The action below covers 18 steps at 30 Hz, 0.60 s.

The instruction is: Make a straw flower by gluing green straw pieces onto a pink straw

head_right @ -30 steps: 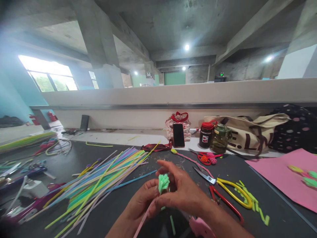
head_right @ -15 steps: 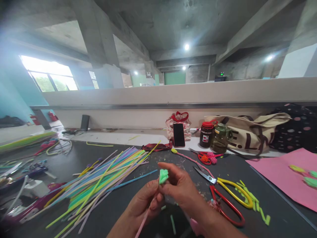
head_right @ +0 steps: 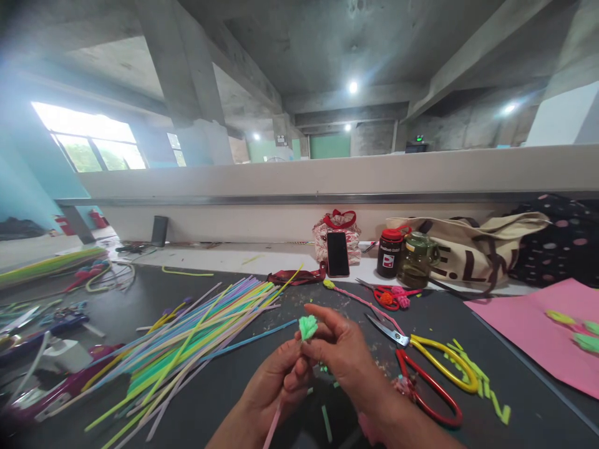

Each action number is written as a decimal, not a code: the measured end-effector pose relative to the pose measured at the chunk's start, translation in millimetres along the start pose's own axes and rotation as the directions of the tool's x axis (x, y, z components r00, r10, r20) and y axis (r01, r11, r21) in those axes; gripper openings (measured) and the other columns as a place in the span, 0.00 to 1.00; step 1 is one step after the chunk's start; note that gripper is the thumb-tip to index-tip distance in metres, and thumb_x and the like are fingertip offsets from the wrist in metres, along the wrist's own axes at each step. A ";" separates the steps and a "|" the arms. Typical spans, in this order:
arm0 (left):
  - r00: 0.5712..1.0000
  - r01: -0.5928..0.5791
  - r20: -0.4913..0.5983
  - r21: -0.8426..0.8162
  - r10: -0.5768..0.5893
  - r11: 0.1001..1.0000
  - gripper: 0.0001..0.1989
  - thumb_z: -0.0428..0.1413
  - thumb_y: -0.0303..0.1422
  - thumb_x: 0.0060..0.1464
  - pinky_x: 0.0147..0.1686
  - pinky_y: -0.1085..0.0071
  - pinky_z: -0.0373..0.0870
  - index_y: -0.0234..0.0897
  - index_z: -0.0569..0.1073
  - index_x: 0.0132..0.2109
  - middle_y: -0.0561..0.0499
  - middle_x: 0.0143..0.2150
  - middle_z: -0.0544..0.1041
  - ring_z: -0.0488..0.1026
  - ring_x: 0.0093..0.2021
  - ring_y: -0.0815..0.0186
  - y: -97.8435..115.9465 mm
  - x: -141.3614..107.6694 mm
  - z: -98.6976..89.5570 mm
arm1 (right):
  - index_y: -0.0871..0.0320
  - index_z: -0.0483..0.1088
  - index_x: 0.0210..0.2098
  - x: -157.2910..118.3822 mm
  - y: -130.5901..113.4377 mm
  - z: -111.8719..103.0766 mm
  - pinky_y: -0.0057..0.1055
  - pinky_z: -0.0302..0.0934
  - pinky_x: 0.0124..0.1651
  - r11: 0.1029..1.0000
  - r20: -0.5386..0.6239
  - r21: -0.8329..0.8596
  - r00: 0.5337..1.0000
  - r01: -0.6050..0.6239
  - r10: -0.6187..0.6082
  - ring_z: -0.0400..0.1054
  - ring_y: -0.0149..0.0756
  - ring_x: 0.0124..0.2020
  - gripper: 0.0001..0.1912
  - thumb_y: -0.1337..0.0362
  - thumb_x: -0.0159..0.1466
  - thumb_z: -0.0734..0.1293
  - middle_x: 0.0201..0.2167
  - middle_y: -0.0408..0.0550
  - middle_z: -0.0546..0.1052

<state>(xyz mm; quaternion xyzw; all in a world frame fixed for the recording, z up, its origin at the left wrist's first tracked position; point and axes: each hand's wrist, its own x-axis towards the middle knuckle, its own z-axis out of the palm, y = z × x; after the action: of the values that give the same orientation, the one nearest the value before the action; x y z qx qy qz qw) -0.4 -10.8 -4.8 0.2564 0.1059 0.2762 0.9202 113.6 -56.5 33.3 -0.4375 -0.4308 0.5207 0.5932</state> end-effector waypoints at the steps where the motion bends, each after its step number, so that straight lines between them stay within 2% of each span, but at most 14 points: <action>1: 1.000 0.007 -0.007 -0.002 -0.007 1.000 0.07 0.57 0.29 0.45 0.09 0.87 0.46 0.30 0.67 0.32 0.56 0.15 0.68 0.58 0.10 0.82 -0.4 0.0 0.2 | 0.57 0.64 0.47 0.0 -0.3 0.1 0.26 0.57 0.26 1.000 -0.007 0.004 1.000 -0.003 0.003 0.65 0.27 0.21 0.29 0.65 0.45 0.71 0.22 0.38 0.73; 8: 0.998 0.033 -0.051 0.003 -0.033 0.999 0.08 0.58 0.30 0.43 0.08 0.87 0.45 0.30 0.66 0.29 0.57 0.14 0.67 0.56 0.10 0.82 -0.3 1.3 2.7 | 0.59 0.63 0.47 2.0 1.4 -2.5 0.26 0.57 0.28 0.999 -0.029 -0.036 1.000 0.011 -0.012 0.64 0.27 0.22 0.28 0.68 0.46 0.69 0.21 0.38 0.72; 12: 0.998 0.003 -0.055 -0.054 -0.006 0.999 0.09 0.56 0.32 0.45 0.08 0.87 0.43 0.30 0.66 0.26 0.58 0.14 0.64 0.53 0.10 0.84 3.1 -0.5 1.8 | 0.57 0.58 0.51 1.5 1.4 0.5 0.26 0.58 0.28 0.995 0.019 -0.076 0.998 0.058 -0.056 0.65 0.29 0.25 0.32 0.67 0.47 0.69 0.28 0.41 0.73; 15: 0.999 -0.040 0.008 -0.113 0.042 0.993 0.09 0.54 0.33 0.47 0.07 0.87 0.42 0.30 0.65 0.26 0.60 0.13 0.61 0.49 0.09 0.84 6.3 -3.6 0.4 | 0.54 0.56 0.52 -0.5 -0.5 0.9 0.27 0.58 0.28 0.987 0.030 -0.126 0.995 0.100 -0.097 0.64 0.26 0.24 0.35 0.68 0.46 0.70 0.39 0.46 0.71; 18: 0.995 -0.058 0.079 -0.125 0.068 0.990 0.08 0.52 0.33 0.49 0.07 0.87 0.41 0.31 0.66 0.29 0.61 0.13 0.60 0.48 0.09 0.84 7.2 -5.4 0.3 | 0.55 0.61 0.47 0.1 -4.0 -4.9 0.25 0.56 0.24 0.970 0.033 -0.196 0.990 0.144 -0.140 0.62 0.25 0.23 0.26 0.65 0.49 0.68 0.41 0.48 0.70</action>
<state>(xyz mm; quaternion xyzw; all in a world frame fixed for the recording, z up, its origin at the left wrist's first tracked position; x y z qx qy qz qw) -8.0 -8.8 -0.4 0.2138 0.0421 0.3002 0.9287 119.3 -57.0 36.0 -0.4574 -0.5164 0.4355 0.5783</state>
